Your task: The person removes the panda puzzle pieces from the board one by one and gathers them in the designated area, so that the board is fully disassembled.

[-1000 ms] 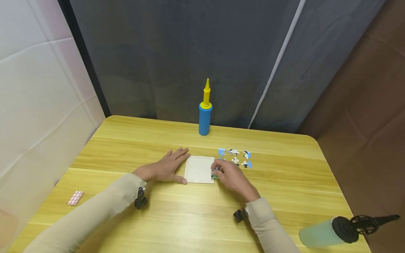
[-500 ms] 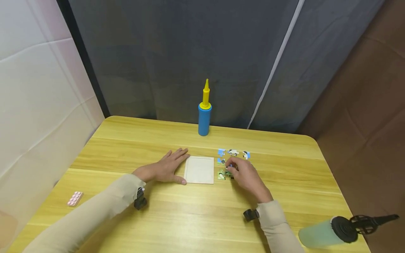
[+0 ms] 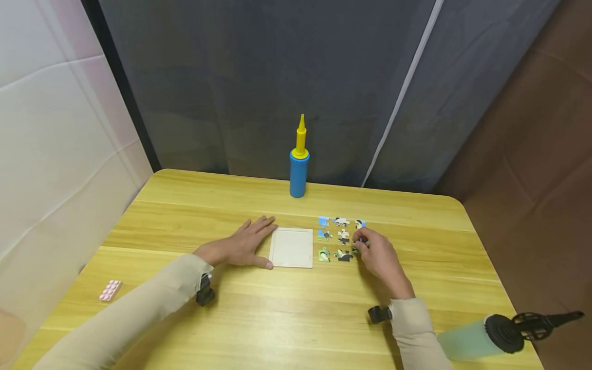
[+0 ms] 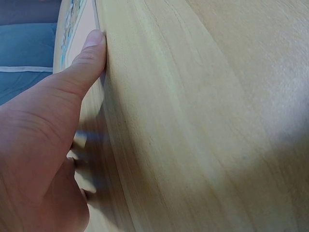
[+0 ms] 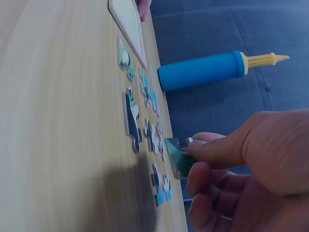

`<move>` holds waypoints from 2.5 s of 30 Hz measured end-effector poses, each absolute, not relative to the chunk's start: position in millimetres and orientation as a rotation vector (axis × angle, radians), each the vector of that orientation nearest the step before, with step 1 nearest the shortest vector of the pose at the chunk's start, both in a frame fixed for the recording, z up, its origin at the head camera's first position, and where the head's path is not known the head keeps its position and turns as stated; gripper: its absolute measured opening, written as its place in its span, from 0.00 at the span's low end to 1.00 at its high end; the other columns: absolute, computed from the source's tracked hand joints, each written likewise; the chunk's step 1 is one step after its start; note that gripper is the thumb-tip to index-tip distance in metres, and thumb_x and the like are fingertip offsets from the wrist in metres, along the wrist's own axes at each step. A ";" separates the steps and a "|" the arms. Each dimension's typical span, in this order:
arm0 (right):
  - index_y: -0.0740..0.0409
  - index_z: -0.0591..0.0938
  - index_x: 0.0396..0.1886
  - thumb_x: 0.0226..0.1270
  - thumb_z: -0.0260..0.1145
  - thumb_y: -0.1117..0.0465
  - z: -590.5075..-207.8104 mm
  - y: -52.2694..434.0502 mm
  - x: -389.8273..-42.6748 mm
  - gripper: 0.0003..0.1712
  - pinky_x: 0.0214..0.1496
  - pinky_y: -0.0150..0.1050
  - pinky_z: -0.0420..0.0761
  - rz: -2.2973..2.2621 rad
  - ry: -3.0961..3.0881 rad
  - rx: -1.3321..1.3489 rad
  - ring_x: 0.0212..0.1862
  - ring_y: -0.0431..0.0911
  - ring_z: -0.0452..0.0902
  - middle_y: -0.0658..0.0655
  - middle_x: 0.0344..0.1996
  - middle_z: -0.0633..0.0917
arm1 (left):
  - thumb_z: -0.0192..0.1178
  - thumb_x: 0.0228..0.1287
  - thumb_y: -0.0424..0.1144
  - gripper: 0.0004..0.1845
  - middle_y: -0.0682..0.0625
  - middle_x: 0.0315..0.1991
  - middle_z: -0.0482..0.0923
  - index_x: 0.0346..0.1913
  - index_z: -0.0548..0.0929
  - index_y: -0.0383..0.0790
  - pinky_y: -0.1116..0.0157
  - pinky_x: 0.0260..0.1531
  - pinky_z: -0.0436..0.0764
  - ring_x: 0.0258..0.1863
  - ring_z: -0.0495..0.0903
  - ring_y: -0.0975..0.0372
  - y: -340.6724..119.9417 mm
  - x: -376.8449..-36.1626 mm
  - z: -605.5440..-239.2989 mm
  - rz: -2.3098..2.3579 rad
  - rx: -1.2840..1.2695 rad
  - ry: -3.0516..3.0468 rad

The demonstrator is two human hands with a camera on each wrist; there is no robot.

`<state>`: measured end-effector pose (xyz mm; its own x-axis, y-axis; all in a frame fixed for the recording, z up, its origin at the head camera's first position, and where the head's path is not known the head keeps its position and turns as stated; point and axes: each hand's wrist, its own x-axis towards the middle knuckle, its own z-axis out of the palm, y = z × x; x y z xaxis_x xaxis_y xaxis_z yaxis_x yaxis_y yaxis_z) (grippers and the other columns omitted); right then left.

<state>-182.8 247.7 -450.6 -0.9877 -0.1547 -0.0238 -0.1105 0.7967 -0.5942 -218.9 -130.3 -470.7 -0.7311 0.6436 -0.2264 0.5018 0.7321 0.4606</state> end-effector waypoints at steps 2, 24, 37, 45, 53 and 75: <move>0.60 0.84 0.47 0.80 0.63 0.67 -452.1 250.0 -182.6 0.05 0.38 0.39 0.73 -0.954 2.905 -0.197 0.34 0.47 0.73 0.59 0.40 0.86 | 0.69 0.69 0.63 0.57 0.37 0.89 0.40 0.86 0.51 0.36 0.35 0.86 0.40 0.89 0.39 0.40 -130.0 -218.9 -470.0 0.533 0.883 2.563; 0.62 0.83 0.50 0.78 0.65 0.68 -461.3 258.5 -176.8 0.06 0.44 0.44 0.79 -0.882 2.883 -0.146 0.40 0.49 0.81 0.61 0.43 0.89 | 0.70 0.68 0.62 0.58 0.36 0.89 0.40 0.86 0.52 0.35 0.34 0.85 0.40 0.89 0.40 0.39 -131.0 -217.3 -469.8 0.561 0.883 2.560; 0.60 0.85 0.47 0.76 0.69 0.65 -465.9 257.3 -174.9 0.05 0.43 0.47 0.78 -0.785 2.941 -0.115 0.42 0.50 0.79 0.61 0.44 0.84 | 0.69 0.68 0.63 0.57 0.37 0.89 0.39 0.86 0.51 0.35 0.34 0.85 0.40 0.89 0.40 0.39 -130.2 -218.3 -471.1 0.553 0.886 2.560; 0.58 0.85 0.46 0.75 0.70 0.66 -468.5 255.3 -174.6 0.05 0.43 0.50 0.80 -0.711 2.977 -0.144 0.43 0.50 0.81 0.59 0.45 0.85 | 0.70 0.68 0.63 0.58 0.36 0.89 0.40 0.86 0.52 0.35 0.34 0.85 0.41 0.89 0.40 0.39 -130.3 -218.5 -470.3 0.558 0.887 2.564; 0.59 0.86 0.45 0.73 0.71 0.66 -469.5 254.2 -173.0 0.05 0.41 0.50 0.81 -0.683 3.020 -0.142 0.41 0.50 0.81 0.59 0.44 0.86 | 0.70 0.68 0.63 0.58 0.36 0.89 0.40 0.86 0.52 0.35 0.34 0.85 0.41 0.89 0.41 0.39 -130.1 -217.8 -469.5 0.560 0.884 2.561; 0.59 0.86 0.50 0.82 0.63 0.60 -465.9 250.2 -170.4 0.09 0.35 0.40 0.76 -0.782 3.039 -0.162 0.36 0.46 0.78 0.59 0.47 0.85 | 0.71 0.67 0.62 0.59 0.37 0.89 0.39 0.87 0.51 0.36 0.34 0.85 0.37 0.89 0.38 0.40 -136.9 -220.6 -470.3 0.604 0.879 2.545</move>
